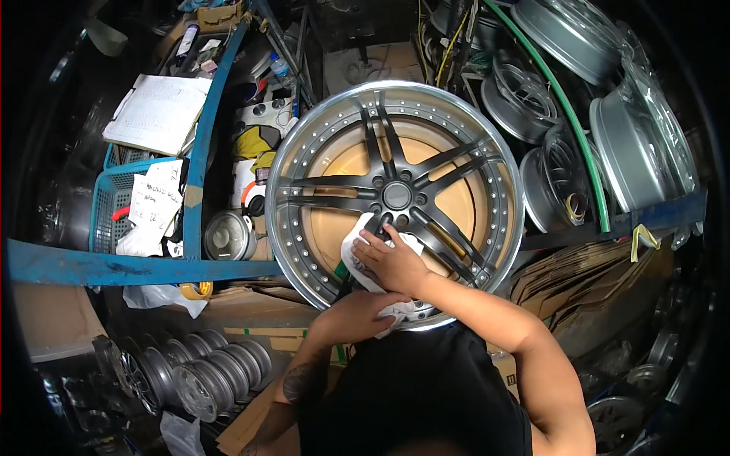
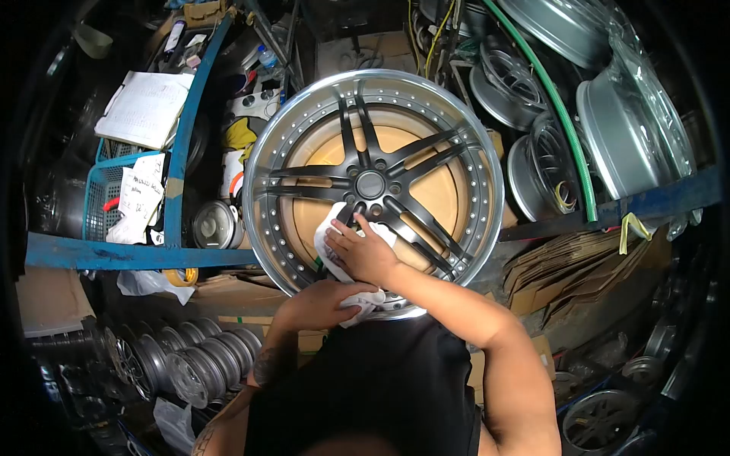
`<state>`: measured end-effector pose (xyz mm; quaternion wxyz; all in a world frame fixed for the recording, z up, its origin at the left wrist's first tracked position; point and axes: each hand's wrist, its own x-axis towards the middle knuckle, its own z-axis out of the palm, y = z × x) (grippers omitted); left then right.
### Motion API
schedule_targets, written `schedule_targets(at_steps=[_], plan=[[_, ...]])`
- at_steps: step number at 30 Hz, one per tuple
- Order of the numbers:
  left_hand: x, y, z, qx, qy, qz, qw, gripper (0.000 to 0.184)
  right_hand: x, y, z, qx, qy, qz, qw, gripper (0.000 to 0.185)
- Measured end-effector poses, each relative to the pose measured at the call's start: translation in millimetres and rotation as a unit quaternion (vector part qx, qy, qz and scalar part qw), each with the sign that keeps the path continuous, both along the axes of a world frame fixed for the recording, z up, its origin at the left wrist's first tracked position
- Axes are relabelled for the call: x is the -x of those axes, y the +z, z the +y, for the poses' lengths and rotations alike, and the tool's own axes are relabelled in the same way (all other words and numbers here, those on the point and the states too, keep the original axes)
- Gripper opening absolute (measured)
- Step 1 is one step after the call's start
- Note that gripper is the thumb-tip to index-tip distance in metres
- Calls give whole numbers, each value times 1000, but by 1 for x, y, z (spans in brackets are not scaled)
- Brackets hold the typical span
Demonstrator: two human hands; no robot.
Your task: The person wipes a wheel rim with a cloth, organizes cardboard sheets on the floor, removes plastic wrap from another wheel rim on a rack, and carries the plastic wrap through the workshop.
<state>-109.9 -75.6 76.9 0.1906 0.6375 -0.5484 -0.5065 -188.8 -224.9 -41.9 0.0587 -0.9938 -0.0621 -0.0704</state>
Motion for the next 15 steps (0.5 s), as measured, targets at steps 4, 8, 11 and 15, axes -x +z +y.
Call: schedule_targets(at_steps=[4, 8, 11, 15], plan=[[1, -14, 9, 64, -3, -42, 997, 42, -14, 11, -26, 22, -109, -1, 994, 45], [-2, -10, 9, 46, -17, 8, 999, 41, 10, -6, 10, 70, 50, -1, 996, 43], [5, -26, 16, 81, 14, -16, 996, 40, -11, 19, -16, 75, -98, 18, 992, 37], [2, -24, 16, 82, 10, 33, 996, 36, 2, 20, 19, 212, 50, 110, 970, 25]])
